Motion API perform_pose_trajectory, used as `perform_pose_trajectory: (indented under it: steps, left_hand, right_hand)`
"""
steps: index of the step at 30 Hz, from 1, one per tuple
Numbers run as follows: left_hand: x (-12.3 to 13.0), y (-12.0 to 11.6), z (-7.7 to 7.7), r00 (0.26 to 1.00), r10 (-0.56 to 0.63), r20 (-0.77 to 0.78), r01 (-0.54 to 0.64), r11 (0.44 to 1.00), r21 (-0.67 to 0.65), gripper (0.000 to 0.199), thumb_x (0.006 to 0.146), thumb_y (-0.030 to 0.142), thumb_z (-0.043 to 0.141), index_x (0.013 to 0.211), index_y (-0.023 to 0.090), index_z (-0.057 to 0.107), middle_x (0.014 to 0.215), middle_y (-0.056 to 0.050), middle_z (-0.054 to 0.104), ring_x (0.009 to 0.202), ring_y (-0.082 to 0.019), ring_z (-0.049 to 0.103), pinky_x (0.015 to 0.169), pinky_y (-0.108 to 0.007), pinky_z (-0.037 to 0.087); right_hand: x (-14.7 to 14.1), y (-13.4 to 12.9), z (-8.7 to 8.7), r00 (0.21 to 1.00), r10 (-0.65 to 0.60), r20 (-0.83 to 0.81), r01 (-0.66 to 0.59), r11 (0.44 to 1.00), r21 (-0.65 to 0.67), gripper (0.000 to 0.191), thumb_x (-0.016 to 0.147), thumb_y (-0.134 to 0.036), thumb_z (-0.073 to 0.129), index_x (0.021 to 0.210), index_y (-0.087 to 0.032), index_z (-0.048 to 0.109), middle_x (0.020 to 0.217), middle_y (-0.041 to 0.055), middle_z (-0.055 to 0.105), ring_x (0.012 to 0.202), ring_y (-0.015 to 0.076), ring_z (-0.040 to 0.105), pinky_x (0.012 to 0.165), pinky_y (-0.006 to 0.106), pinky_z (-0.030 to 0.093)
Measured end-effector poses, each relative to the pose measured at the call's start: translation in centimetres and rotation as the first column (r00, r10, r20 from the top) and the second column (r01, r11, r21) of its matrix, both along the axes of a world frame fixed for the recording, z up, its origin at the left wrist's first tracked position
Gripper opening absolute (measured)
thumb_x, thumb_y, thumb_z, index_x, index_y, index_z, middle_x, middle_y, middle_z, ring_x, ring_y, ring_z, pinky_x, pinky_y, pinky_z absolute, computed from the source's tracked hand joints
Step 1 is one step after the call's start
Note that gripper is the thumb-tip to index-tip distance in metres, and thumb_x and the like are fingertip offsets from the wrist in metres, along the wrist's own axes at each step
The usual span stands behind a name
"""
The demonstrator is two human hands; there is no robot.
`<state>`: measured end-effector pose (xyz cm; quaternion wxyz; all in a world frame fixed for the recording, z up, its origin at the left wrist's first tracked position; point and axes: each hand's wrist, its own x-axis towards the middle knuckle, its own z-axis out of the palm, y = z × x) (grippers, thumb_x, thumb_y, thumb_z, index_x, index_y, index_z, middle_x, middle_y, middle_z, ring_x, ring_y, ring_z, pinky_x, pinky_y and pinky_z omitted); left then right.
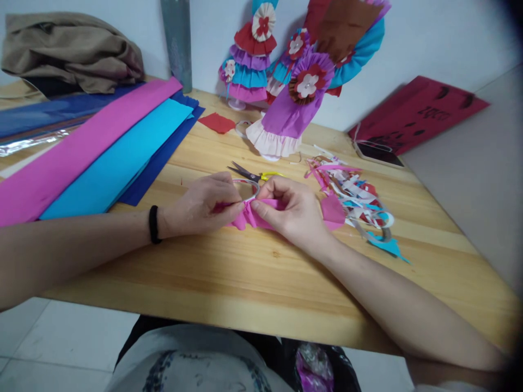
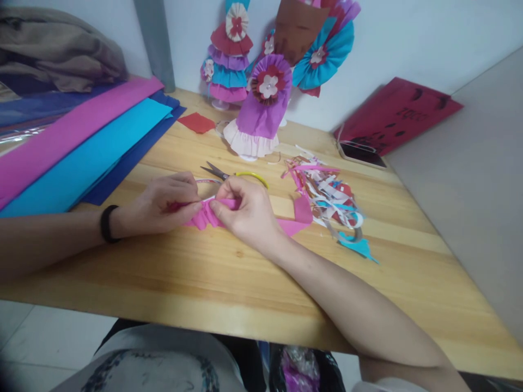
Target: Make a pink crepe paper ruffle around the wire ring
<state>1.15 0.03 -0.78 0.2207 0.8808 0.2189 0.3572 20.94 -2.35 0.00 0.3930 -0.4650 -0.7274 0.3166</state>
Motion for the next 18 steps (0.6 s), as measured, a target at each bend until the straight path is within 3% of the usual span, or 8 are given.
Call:
perform_pose_trajectory:
  steps: [6, 9, 12, 18]
  left_hand:
    - [0.03, 0.19, -0.14, 0.999, -0.038, -0.023, 0.039, 0.999, 0.036, 0.038, 0.093, 0.022, 0.048, 0.058, 0.022, 0.033, 0.055, 0.000, 0.045, 0.064, -0.016, 0.045, 0.065, -0.031, 0.039]
    - [-0.04, 0.24, -0.01, 0.996, -0.068, -0.053, 0.070, 0.997, 0.043, 0.037, 0.093, 0.020, 0.047, 0.058, 0.022, 0.037, 0.056, 0.000, 0.047, 0.065, -0.017, 0.045, 0.068, -0.032, 0.041]
    - [-0.26, 0.35, 0.15, 0.991, -0.093, -0.100, 0.090, 0.995, -0.031, 0.037, 0.095, 0.023, 0.046, 0.059, 0.021, 0.040, 0.056, 0.000, 0.046, 0.066, -0.017, 0.046, 0.066, -0.031, 0.040]
    - [-0.72, 0.73, 0.21, 0.990, -0.136, -0.044, 0.127, 0.978, -0.168, 0.048, 0.100, 0.044, 0.041, 0.059, 0.019, 0.042, 0.059, 0.000, 0.047, 0.063, -0.014, 0.046, 0.061, -0.029, 0.038]
  right_hand:
    - [0.25, 0.15, 0.05, 0.996, 0.074, -0.054, -0.080, 0.990, -0.113, 0.014, 0.073, -0.024, 0.066, 0.084, -0.019, 0.060, 0.058, -0.0062, 0.050, 0.051, 0.0097, 0.043, 0.050, 0.025, 0.032]
    - [0.47, 0.24, 0.34, 0.988, 0.150, -0.031, -0.153, 0.976, -0.153, 0.007, 0.073, -0.025, 0.064, 0.076, -0.018, 0.063, 0.060, -0.0042, 0.050, 0.052, 0.0095, 0.041, 0.050, 0.025, 0.030]
    - [0.54, 0.32, 0.56, 0.985, 0.161, -0.059, -0.170, 0.960, -0.221, 0.009, 0.073, -0.027, 0.064, 0.070, -0.018, 0.063, 0.057, -0.0049, 0.047, 0.051, 0.0084, 0.037, 0.049, 0.024, 0.028]
    - [0.42, 0.48, 0.55, 0.978, 0.142, -0.154, -0.187, 0.926, -0.328, 0.012, 0.071, -0.029, 0.065, 0.070, -0.017, 0.061, 0.052, -0.0080, 0.041, 0.048, 0.0061, 0.030, 0.045, 0.022, 0.023]
